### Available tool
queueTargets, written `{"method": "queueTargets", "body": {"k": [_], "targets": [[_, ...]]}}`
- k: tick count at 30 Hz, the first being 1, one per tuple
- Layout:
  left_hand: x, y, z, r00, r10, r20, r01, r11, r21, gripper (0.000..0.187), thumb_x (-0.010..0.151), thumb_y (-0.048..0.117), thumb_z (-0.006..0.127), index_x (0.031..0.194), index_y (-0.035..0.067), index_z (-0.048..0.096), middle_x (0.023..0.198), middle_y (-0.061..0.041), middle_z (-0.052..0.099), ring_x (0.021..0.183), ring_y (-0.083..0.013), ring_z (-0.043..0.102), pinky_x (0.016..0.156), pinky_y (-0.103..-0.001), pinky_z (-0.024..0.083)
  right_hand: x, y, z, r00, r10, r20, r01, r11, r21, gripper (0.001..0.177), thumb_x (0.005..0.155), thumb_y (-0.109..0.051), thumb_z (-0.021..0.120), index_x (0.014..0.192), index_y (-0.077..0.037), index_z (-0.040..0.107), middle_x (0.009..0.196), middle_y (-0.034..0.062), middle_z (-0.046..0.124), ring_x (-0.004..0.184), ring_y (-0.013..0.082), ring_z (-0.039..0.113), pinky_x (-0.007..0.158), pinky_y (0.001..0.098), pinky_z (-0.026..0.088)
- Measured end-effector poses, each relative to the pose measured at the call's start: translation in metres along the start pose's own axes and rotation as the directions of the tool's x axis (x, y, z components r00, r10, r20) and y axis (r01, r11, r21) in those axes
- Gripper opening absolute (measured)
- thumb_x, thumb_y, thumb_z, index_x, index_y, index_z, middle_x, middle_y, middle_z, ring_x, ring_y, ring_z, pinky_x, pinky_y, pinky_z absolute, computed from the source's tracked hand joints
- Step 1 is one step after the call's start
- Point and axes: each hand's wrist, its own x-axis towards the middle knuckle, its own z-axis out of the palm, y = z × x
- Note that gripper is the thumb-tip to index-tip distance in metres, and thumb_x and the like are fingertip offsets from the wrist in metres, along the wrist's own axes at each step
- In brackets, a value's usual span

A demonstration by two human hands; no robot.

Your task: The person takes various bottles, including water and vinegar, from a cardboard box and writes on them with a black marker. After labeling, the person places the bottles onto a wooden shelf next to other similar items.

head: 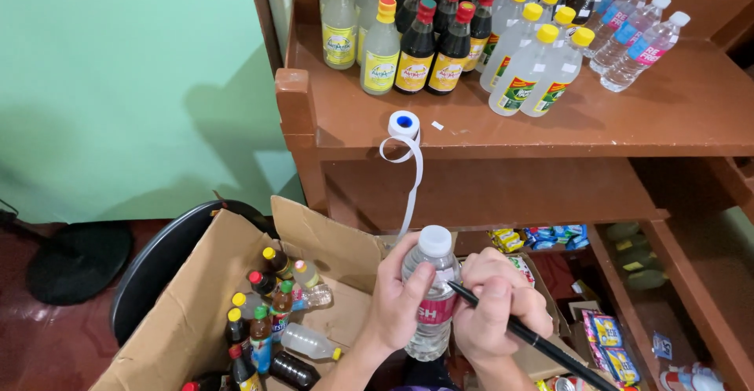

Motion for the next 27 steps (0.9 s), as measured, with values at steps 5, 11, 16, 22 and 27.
{"method": "queueTargets", "body": {"k": [5,11,16,22,27], "targets": [[0.0,0.008,0.004,0.999,-0.034,-0.008,0.033,0.998,-0.047,0.055,0.098,0.044,0.065,0.128,-0.002,0.059,0.106,-0.005,0.071,0.098,-0.0118,0.065,0.089,-0.029,0.053,0.019,-0.018,0.024,0.999,0.018,-0.037,-0.02,0.998,-0.058,0.032,0.107,-0.023,0.06,0.09,-0.001,0.043,0.077,0.0159,0.062,0.057,0.0152,0.049,0.046,0.0284,0.04],[-0.001,0.015,0.004,1.0,0.001,-0.014,-0.001,0.999,0.042,0.051,0.098,0.041,0.066,0.125,-0.003,0.061,0.103,-0.006,0.07,0.096,-0.0116,0.064,0.087,-0.029,0.054,0.021,-0.02,0.017,0.992,-0.074,0.103,0.089,0.985,-0.146,0.029,0.106,-0.011,0.055,0.084,-0.001,0.039,0.072,0.014,0.058,0.053,0.0158,0.046,0.047,0.0322,0.042],[0.001,0.02,0.003,0.999,0.01,-0.03,-0.007,0.993,0.119,0.049,0.097,0.04,0.065,0.124,-0.002,0.062,0.101,-0.005,0.071,0.094,-0.0112,0.065,0.086,-0.029,0.055,0.018,-0.016,0.018,1.0,0.002,0.022,0.001,0.991,-0.137,0.032,0.105,-0.003,0.049,0.079,-0.001,0.032,0.064,0.0123,0.053,0.048,0.0131,0.037,0.044,0.0282,0.035],[0.002,0.019,0.001,1.0,0.004,-0.029,-0.001,0.994,0.111,0.048,0.095,0.036,0.065,0.123,-0.002,0.062,0.101,-0.006,0.071,0.095,-0.0121,0.065,0.087,-0.03,0.055,0.02,-0.018,0.023,0.999,0.033,0.026,-0.028,0.985,-0.169,0.037,0.104,-0.001,0.05,0.074,-0.003,0.028,0.062,0.0123,0.05,0.049,0.0133,0.037,0.044,0.029,0.035],[0.003,0.02,0.001,0.998,0.008,-0.058,0.001,0.989,0.145,0.048,0.095,0.037,0.065,0.123,-0.002,0.063,0.102,-0.006,0.072,0.096,-0.0122,0.065,0.087,-0.03,0.055,0.02,-0.015,0.025,0.998,0.04,0.048,-0.03,0.981,-0.19,0.036,0.104,0.002,0.049,0.074,-0.002,0.028,0.062,0.013,0.05,0.056,0.0149,0.039,0.045,0.0299,0.038]]}}
